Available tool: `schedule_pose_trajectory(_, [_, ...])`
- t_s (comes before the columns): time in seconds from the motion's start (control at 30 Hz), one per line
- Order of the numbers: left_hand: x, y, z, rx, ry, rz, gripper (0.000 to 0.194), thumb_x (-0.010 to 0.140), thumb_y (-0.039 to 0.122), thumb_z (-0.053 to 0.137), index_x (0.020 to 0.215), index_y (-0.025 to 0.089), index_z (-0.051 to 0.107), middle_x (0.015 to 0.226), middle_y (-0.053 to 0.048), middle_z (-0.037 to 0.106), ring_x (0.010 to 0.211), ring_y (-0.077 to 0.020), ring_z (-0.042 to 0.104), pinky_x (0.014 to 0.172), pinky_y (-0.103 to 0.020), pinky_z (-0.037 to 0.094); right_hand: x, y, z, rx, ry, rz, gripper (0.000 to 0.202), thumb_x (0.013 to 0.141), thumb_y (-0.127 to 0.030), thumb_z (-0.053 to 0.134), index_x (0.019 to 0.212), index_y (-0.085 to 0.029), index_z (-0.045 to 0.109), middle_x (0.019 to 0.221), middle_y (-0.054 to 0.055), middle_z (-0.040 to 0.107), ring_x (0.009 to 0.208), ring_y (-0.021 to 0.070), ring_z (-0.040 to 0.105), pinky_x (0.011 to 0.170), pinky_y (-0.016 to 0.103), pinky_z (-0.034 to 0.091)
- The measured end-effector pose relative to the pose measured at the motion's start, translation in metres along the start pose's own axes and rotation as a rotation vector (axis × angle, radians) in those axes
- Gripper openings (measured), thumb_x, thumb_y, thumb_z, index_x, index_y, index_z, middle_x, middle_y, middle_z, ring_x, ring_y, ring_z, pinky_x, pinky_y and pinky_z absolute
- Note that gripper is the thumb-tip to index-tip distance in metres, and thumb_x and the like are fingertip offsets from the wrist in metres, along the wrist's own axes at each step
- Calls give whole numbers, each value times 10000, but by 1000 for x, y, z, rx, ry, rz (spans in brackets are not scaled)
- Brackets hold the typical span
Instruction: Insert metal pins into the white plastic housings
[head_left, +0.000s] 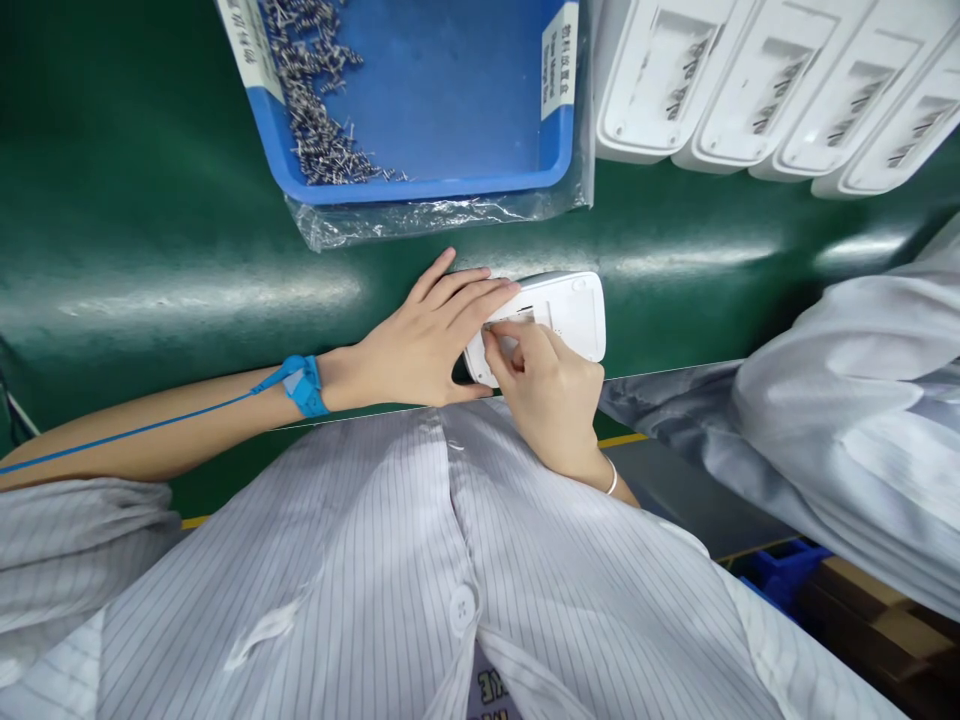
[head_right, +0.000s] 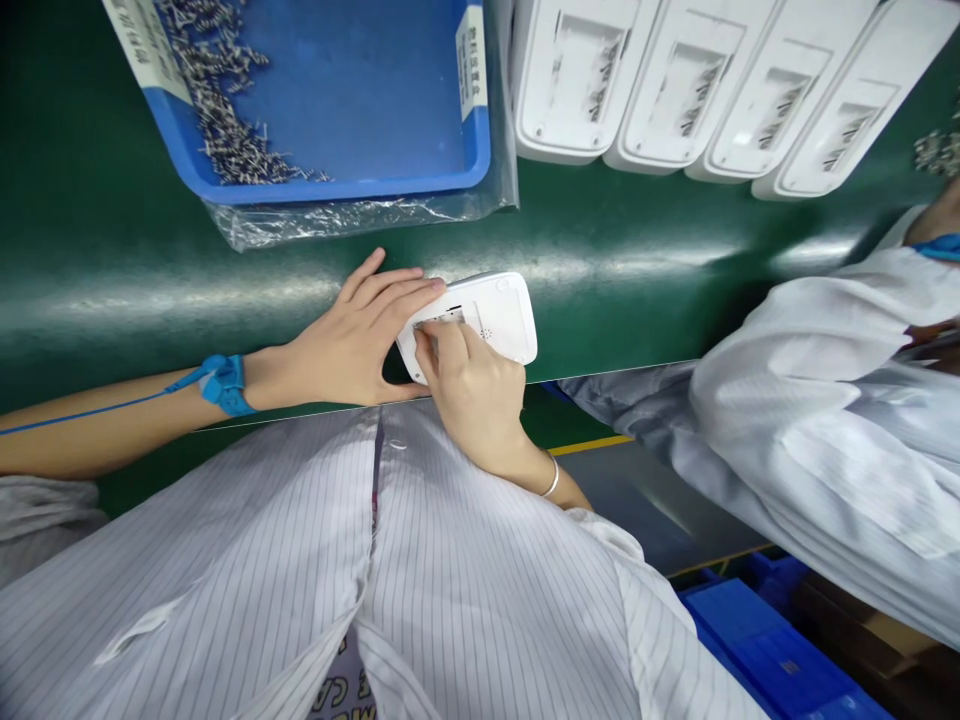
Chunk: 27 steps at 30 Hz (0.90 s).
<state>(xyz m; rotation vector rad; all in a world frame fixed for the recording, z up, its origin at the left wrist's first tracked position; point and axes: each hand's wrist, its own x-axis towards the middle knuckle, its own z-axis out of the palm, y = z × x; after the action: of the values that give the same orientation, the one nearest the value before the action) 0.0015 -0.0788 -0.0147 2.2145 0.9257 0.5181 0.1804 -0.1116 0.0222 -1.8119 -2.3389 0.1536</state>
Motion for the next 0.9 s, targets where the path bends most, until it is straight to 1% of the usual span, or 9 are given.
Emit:
schedule_pose_trajectory(0.13, [1, 0, -1, -15, -20, -15, 1027, 790, 543, 771, 1588, 217, 213, 1561, -126, 425, 1486, -388, 339, 1289, -679, 96, 3, 1, -2, 83, -80, 14, 311, 1060, -380, 466, 928, -195, 680, 649, -32, 618, 563, 101, 552, 525, 279, 260])
schedule_pose_trajectory(0.23, [1, 0, 0, -19, -26, -22, 1035, 772, 544, 782, 1586, 233, 223, 1560, -120, 418, 1486, -392, 339, 1289, -686, 86, 5, 2, -4, 99, -104, -47, 331, 1068, -354, 448, 882, -190, 666, 669, -30, 628, 570, 98, 546, 521, 285, 242])
schedule_pose_trajectory(0.3, [1, -1, 1, -1, -12, -14, 1048, 763, 551, 782, 1585, 223, 220, 1548, -129, 425, 1490, -396, 331, 1287, -686, 90, 7, 2, -5, 75, -87, -93, 331, 1069, -325, 450, 848, -188, 655, 689, -27, 639, 581, 98, 548, 515, 290, 229])
schedule_pose_trajectory(0.4, [1, -2, 3, 27, 9, 9, 1056, 774, 564, 760, 1583, 181, 200, 1520, -157, 442, 1502, -408, 303, 1275, -688, 103, 7, 4, -3, 39, -63, -118, 308, 1060, -296, 463, 836, -186, 644, 687, -29, 632, 586, 96, 541, 513, 289, 223])
schedule_pose_trajectory(0.47, [1, -3, 4, 33, 18, 24, 1052, 788, 570, 744, 1579, 156, 188, 1518, -175, 438, 1507, -416, 288, 1267, -686, 109, 6, 5, -2, 24, -20, -143, 297, 1054, -282, 471, 827, -186, 636, 672, -33, 619, 580, 92, 533, 514, 284, 229])
schedule_pose_trajectory(0.57, [1, -4, 5, 38, 27, 37, 1040, 803, 564, 731, 1578, 147, 177, 1538, -183, 414, 1512, -417, 274, 1268, -673, 106, 6, 6, -1, 10, 73, -208, 274, 1048, -257, 493, 825, -186, 635, 666, -39, 617, 586, 88, 539, 515, 279, 240])
schedule_pose_trajectory(0.63, [1, -4, 6, 32, 29, 38, 1039, 805, 559, 729, 1581, 150, 172, 1546, -181, 404, 1515, -417, 267, 1270, -668, 96, 6, 7, -1, -2, 87, -221, 267, 1049, -257, 504, 831, -188, 642, 670, -40, 622, 591, 87, 546, 514, 280, 241])
schedule_pose_trajectory(0.77, [2, -7, 7, 2, 26, 37, 1046, 798, 568, 728, 1586, 161, 172, 1556, -174, 390, 1516, -427, 259, 1268, -676, 76, 8, 6, -2, -5, 44, -189, 271, 1054, -283, 508, 846, -190, 656, 691, -37, 638, 591, 92, 550, 515, 282, 242])
schedule_pose_trajectory(0.9, [3, -7, 7, -37, 24, 31, 1015, 809, 606, 705, 1579, 174, 202, 1553, -164, 390, 1521, -433, 249, 1267, -686, 58, 11, 4, -4, -16, -57, -141, 273, 1057, -304, 504, 877, -181, 668, 727, -23, 659, 597, 107, 565, 511, 283, 247])
